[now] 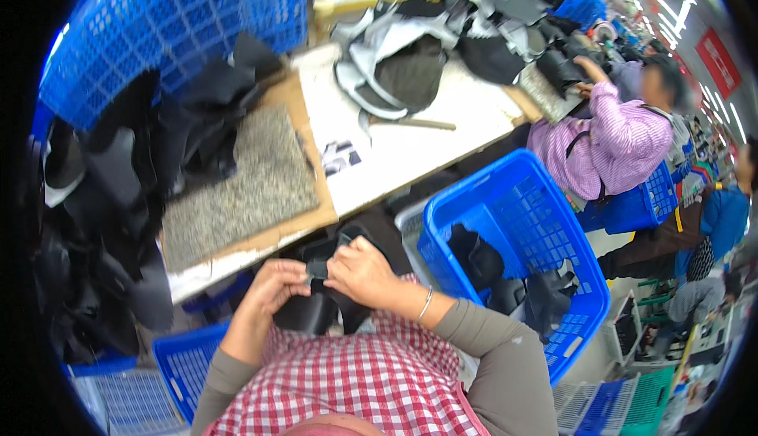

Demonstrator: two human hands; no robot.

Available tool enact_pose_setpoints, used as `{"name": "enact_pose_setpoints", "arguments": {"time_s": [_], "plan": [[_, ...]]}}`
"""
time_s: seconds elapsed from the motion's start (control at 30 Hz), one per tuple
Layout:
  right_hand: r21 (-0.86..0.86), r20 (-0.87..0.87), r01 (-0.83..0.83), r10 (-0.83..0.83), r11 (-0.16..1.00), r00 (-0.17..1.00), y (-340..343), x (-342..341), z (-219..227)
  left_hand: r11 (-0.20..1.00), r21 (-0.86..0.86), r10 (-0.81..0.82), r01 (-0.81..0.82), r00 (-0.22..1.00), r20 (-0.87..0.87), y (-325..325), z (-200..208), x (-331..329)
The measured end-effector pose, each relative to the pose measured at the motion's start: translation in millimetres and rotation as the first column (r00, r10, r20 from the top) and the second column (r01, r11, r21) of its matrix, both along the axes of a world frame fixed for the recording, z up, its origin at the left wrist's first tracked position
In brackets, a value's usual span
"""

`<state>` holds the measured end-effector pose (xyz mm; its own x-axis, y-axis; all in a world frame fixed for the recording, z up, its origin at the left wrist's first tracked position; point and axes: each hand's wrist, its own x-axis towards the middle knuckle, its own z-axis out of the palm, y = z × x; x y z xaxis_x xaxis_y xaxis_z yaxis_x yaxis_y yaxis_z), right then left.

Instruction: The person assembles black shoe parts by hand, aligning and pressing edges together, then uses a hammer to tap the parts into shape. The person handles multiple shoe parts one at a time, turning them over and adjusting them before placing them into a blue basket.

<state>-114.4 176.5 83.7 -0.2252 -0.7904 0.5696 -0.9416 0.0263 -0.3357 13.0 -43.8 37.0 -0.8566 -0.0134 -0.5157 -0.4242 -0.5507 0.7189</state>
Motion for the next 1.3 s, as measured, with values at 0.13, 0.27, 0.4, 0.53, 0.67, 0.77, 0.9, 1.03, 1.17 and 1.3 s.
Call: {"name": "enact_pose_setpoints", "arguments": {"time_s": [0.13,0.27,0.4,0.53,0.67,0.77,0.9,1.03,1.17,1.3], "plan": [[0.036,0.016,0.062,-0.063,0.997,0.998,0,-1,3,0.976,0.182,0.111,-0.119,0.992,0.051,-6,-14,-1],[-0.084,-0.159,-0.23,0.214,0.97,0.964,2,3,0,0.974,0.203,0.076,-0.098,0.99,0.115,-12,-23,5],[-0.091,-0.091,-0.179,0.171,0.98,0.981,4,7,-7,0.998,0.059,0.028,-0.03,0.999,0.045,-7,-9,7],[0.096,0.054,-0.048,0.043,0.994,0.998,4,2,-13,0.966,-0.251,-0.056,0.059,0.998,0.02,4,20,3],[0.169,0.328,-0.078,0.018,0.982,0.944,4,-8,-16,0.948,-0.3,-0.117,0.111,0.993,-0.002,14,40,4],[0.229,0.398,-0.107,0.007,0.967,0.917,5,-15,-18,0.951,-0.29,-0.115,0.105,0.993,-0.017,16,41,6],[0.24,0.461,-0.13,0.005,0.962,0.887,6,-21,-17,0.97,-0.226,-0.103,0.086,0.993,-0.061,12,32,6],[0.193,0.489,-0.086,-0.02,0.977,0.872,6,-23,-17,0.997,-0.053,-0.053,0.051,0.998,-0.027,4,15,6],[-0.021,0.345,-0.129,0.128,0.991,0.93,5,-20,-17,0.986,0.163,0.034,-0.04,0.998,0.044,-2,1,5],[-0.103,0.202,-0.163,0.181,0.981,0.963,4,-13,-14,0.988,0.118,0.095,-0.104,0.992,0.081,-1,-4,6]]}}
